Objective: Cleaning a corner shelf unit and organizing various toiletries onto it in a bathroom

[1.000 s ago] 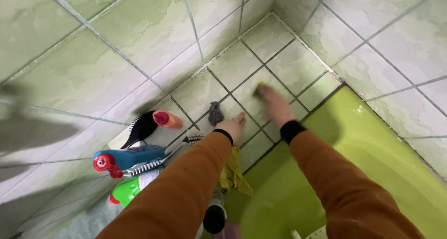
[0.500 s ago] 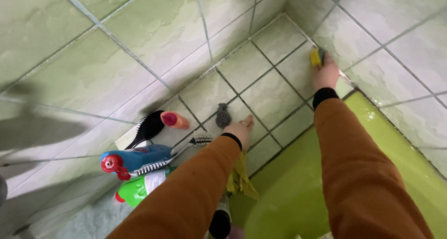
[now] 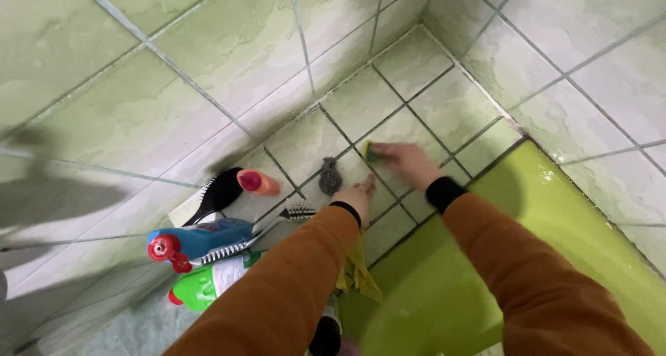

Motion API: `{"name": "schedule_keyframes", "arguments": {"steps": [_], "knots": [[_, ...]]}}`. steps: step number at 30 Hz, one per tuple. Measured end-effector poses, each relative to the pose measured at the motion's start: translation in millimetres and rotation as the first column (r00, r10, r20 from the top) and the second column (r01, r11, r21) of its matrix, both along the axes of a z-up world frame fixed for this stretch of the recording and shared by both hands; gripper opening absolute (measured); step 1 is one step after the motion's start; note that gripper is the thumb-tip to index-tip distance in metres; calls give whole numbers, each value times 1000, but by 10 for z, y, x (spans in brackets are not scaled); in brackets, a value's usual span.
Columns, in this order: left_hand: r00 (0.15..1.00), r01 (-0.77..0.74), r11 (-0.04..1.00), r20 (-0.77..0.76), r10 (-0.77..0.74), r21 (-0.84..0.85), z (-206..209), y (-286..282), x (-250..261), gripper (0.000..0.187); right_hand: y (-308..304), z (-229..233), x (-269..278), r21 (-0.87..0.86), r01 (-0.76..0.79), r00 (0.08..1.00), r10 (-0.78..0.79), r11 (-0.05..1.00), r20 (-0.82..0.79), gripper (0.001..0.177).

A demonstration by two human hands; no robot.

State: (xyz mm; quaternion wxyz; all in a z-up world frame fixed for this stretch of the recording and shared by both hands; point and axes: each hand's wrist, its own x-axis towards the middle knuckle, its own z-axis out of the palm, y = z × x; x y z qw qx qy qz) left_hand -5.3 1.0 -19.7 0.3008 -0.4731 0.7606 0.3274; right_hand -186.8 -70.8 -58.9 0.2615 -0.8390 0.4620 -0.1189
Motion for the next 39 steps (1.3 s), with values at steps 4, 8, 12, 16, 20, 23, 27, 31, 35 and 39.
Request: {"name": "schedule_keyframes", "arguments": {"steps": [4,8,12,16,20,23,27,31,35,39], "knots": [[999,-52,997,-11,52,54,-11,6,-20,90,-852,-138,-593,91,541,830,-548,836,103,40],[999,33,998,39,-35,52,141,-51,-39,92,-1631,-710,-1056,-344,666,743,-626,661,236,47],[1000,-4,998,13,3,63,-87,-85,-32,97,-1851,-1163,-1018,-329,636,763,-631,698,138,57],[999,49,998,-7,-49,51,-459,-68,-24,94,-1816,-833,-593,-142,541,819,-558,829,-135,61],[999,0,1000,-40,1,26,-775,-55,-97,83,-1543,-279,125,-200,232,968,-246,952,-49,53],[999,-1,999,-43,2,33,-324,-41,-32,97,-465,1725,998,565,341,907,-422,751,14,67],[998,-25,999,-66,24,-23,-620,-24,-75,92,-487,152,332,19,-240,968,241,971,-74,83],[996,-38,999,-77,35,-32,-779,-21,-96,94,-342,252,240,134,-279,960,281,951,4,72],[986,-126,992,-109,124,-11,-976,26,-65,94,-687,246,501,-123,227,974,-226,966,22,48],[949,-296,955,-122,291,-22,-1034,12,-178,106,-1054,-590,1039,-216,316,938,-339,924,-78,52]]}}
